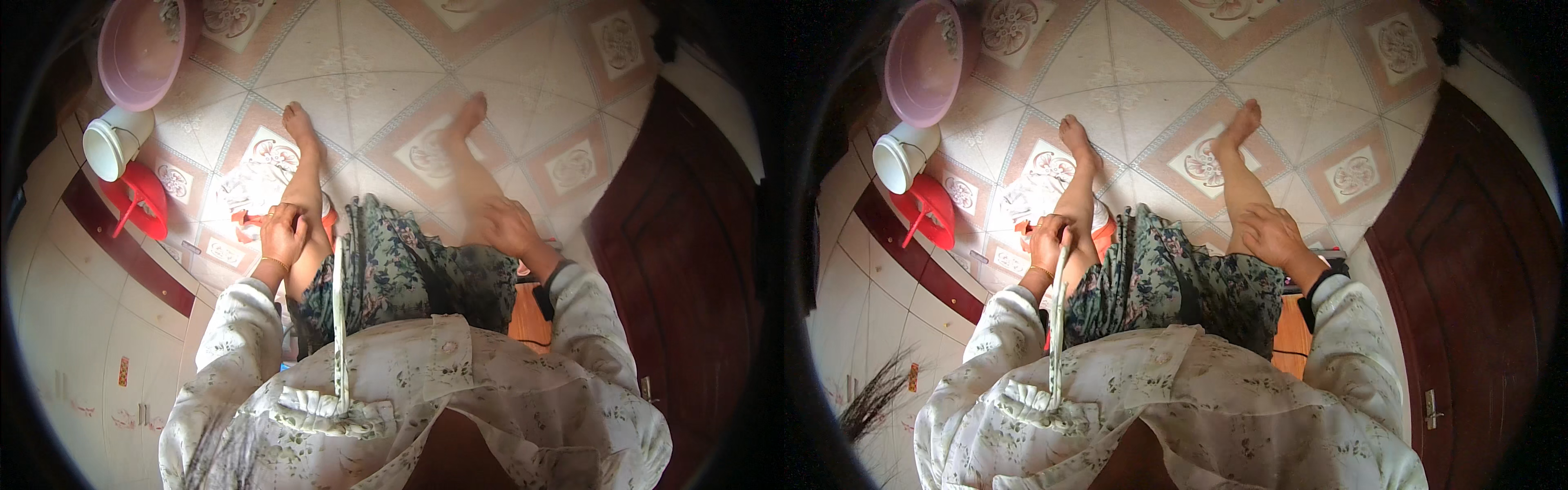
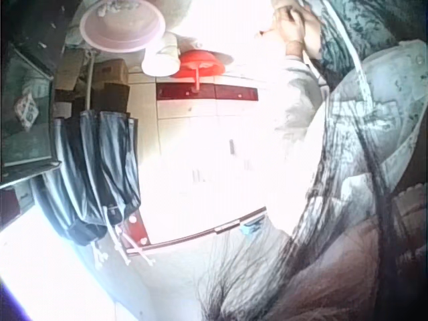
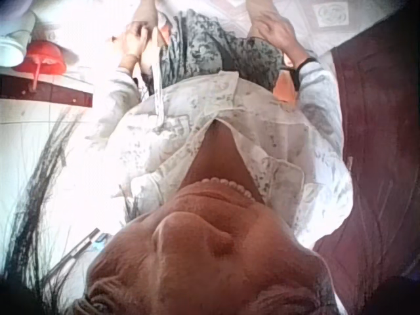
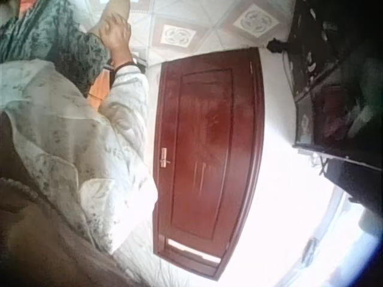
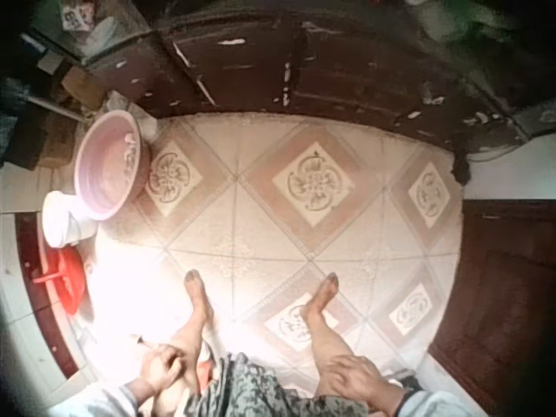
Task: Cleaning the floor using a rag and a bucket of water.
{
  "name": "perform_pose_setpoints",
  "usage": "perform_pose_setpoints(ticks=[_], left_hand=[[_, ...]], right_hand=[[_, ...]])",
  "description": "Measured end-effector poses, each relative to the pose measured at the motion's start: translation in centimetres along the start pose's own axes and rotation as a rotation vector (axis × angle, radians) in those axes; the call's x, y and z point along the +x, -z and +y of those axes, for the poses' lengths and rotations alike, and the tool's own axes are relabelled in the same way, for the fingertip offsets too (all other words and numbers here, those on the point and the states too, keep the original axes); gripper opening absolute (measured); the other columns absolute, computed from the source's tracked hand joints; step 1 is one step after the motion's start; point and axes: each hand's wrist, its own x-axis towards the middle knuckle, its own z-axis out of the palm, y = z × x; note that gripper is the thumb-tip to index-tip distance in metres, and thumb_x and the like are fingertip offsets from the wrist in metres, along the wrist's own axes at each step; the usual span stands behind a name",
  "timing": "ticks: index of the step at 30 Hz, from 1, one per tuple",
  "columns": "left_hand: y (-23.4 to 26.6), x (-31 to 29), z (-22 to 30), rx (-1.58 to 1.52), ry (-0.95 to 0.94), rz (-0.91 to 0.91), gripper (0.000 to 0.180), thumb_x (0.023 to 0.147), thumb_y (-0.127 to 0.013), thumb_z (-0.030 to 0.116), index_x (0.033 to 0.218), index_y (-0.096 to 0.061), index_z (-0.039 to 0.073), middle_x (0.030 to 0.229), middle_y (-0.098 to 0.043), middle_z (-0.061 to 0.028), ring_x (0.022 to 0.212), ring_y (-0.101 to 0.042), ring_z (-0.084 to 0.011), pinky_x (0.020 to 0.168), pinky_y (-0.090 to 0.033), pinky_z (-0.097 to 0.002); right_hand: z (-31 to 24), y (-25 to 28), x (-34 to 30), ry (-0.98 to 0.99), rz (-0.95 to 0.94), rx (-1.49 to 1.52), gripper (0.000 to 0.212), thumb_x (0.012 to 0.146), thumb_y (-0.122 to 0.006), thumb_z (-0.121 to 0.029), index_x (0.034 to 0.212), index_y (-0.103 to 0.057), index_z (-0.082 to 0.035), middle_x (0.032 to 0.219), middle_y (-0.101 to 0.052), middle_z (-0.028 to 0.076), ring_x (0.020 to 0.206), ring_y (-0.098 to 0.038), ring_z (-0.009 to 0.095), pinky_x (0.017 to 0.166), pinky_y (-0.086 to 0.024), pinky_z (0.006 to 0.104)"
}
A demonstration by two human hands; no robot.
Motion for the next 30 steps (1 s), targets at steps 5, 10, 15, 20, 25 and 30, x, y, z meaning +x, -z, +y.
perform_pose_setpoints(ticks=[5,10,15,20,25,30], left_hand=[[-4.0,-1.7,0.7,0.116,0.035,0.048,0.016,0.073,-0.059,0.015,0.084,-0.064,0.005,0.091,-0.062,-0.0134,0.083,-0.057,-0.0332,0.072,-0.046,-0.0433],[-0.6,-0.9,13.1,0.526,-0.119,-0.592,0.029,0.077,-0.059,0.021,0.101,-0.06,0.004,0.096,-0.064,-0.0144,0.096,-0.059,-0.0316,0.076,-0.047,-0.0426],[-2.9,-6.6,18.5,0.272,0.027,-0.717,0.029,0.079,-0.058,0.022,0.102,-0.061,0.005,0.096,-0.065,-0.0147,0.095,-0.06,-0.032,0.075,-0.046,-0.0425],[-9.3,-11.5,18.6,0.116,0.164,-0.749,0.029,0.08,-0.056,0.023,0.103,-0.061,0.006,0.095,-0.065,-0.015,0.095,-0.06,-0.0325,0.075,-0.046,-0.0424],[-13.5,-14.0,19.6,0.022,0.227,-0.726,0.029,0.082,-0.055,0.025,0.104,-0.061,0.008,0.095,-0.065,-0.0152,0.094,-0.06,-0.0329,0.075,-0.046,-0.0422],[-16.7,-14.9,20.8,-0.04,0.203,-0.677,0.029,0.083,-0.054,0.026,0.105,-0.061,0.009,0.094,-0.065,-0.0155,0.093,-0.061,-0.0333,0.075,-0.046,-0.0421]], right_hand=[[0.6,2.1,0.6,0.062,-0.088,-0.053,0.034,0.081,-0.056,-0.026,0.111,-0.065,-0.014,0.121,-0.057,0.008,0.114,-0.052,0.024,0.094,-0.04,0.0397],[-2.0,3.2,3.0,-0.094,-0.329,-0.104,0.035,0.082,-0.052,-0.027,0.113,-0.065,-0.017,0.123,-0.056,0.006,0.116,-0.051,0.023,0.095,-0.04,0.0392],[-1.8,2.0,3.8,0.055,-0.283,-0.143,0.036,0.082,-0.05,-0.027,0.113,-0.065,-0.018,0.127,-0.054,0.004,0.12,-0.047,0.02,0.096,-0.039,0.0396],[-2.5,2.5,3.2,0.025,-0.398,-0.087,0.034,0.083,-0.05,-0.028,0.112,-0.066,-0.018,0.129,-0.053,0.003,0.122,-0.046,0.021,0.097,-0.038,0.0432],[0.6,0.0,0.9,0.106,-0.306,-0.133,0.033,0.083,-0.051,-0.029,0.11,-0.066,-0.017,0.128,-0.054,0.002,0.12,-0.047,0.02,0.094,-0.04,0.0434],[1.8,-2.0,-2.1,0.127,-0.147,-0.212,0.031,0.083,-0.051,-0.028,0.108,-0.067,-0.018,0.123,-0.056,0.002,0.117,-0.05,0.019,0.09,-0.042,0.0424]])
